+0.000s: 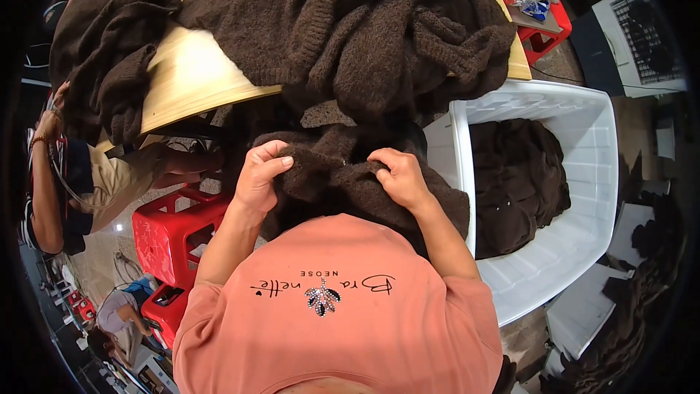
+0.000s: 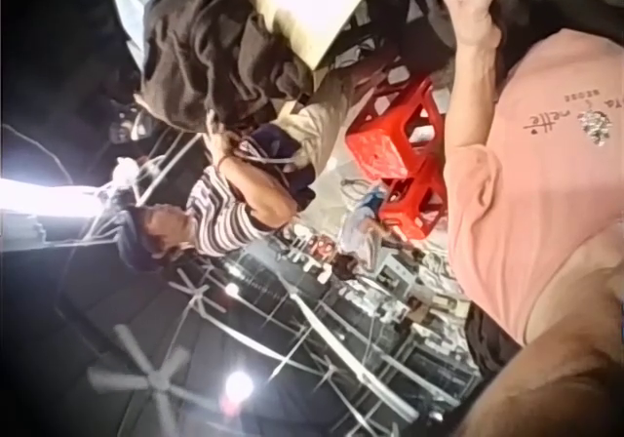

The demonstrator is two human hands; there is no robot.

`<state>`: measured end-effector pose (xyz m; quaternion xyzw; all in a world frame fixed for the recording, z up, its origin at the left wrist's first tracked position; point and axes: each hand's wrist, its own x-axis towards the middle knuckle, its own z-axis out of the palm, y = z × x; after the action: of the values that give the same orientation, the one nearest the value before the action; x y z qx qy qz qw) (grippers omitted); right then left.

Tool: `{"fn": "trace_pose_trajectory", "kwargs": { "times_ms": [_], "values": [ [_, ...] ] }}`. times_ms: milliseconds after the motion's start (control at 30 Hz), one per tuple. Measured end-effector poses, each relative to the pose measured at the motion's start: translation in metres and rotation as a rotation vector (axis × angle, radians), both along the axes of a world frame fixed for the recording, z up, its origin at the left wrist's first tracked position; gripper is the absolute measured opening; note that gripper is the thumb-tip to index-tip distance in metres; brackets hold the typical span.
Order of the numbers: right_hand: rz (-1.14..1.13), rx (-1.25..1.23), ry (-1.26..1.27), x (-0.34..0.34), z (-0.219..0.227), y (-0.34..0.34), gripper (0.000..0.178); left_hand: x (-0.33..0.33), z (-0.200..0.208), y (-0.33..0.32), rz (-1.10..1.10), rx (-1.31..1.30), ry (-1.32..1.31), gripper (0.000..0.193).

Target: Inspecting brown sweaters for defects and sorting them into a storage bin.

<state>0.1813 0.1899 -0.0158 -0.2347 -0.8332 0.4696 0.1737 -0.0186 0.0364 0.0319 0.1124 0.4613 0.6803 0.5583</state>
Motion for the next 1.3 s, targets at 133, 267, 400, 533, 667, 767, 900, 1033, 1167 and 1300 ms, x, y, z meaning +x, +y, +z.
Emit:
{"fn": "trace_pose_trajectory", "kwargs": {
  "times_ms": [133, 267, 400, 533, 667, 767, 900, 1033, 1167, 1300],
  "values": [
    [0.099, 0.473, 0.385, -0.018, 0.054, -0.019, 0.022, 0.01, -0.007, 0.005, -0.014, -0.003, 0.063, 0.008],
    [0.158, 0.652, 0.497, -0.034, 0.055, -0.033, 0.022, 0.025, -0.004, 0.011, -0.163, -0.062, 0.056, 0.007],
    [0.14, 0.685, 0.495, -0.035, 0.042, -0.035, 0.023, 0.028, -0.005, 0.012, -0.155, -0.054, 0.081, 0.005],
    [0.152, 0.659, 0.42, -0.039, 0.033, -0.036, 0.018, 0.03, -0.007, 0.006, -0.123, -0.123, 0.294, 0.004],
    [0.1, 0.285, 0.389, -0.046, 0.035, -0.033, 0.025, 0.037, -0.006, 0.006, -0.018, -0.106, 0.542, 0.007],
    [0.259, -0.045, 0.287, -0.043, 0.027, -0.025, 0.026, 0.039, -0.016, 0.003, -0.005, -0.074, 0.705, 0.008],
    [0.232, -0.006, 0.089, -0.039, 0.028, -0.025, 0.032, 0.039, -0.013, 0.003, 0.019, -0.063, 0.815, 0.009],
    [0.043, 0.144, 0.231, -0.049, 0.025, -0.036, 0.027, 0.037, -0.009, 0.009, 0.085, 0.008, 1.181, 0.012],
    [0.067, 0.245, 0.19, -0.047, 0.02, -0.038, 0.02, 0.038, -0.012, 0.006, 0.099, 0.063, 1.425, 0.016],
    [0.01, 0.242, 0.186, -0.051, 0.023, -0.044, 0.016, 0.044, -0.021, 0.007, 0.185, 0.186, 1.57, 0.016]
  ]
}}
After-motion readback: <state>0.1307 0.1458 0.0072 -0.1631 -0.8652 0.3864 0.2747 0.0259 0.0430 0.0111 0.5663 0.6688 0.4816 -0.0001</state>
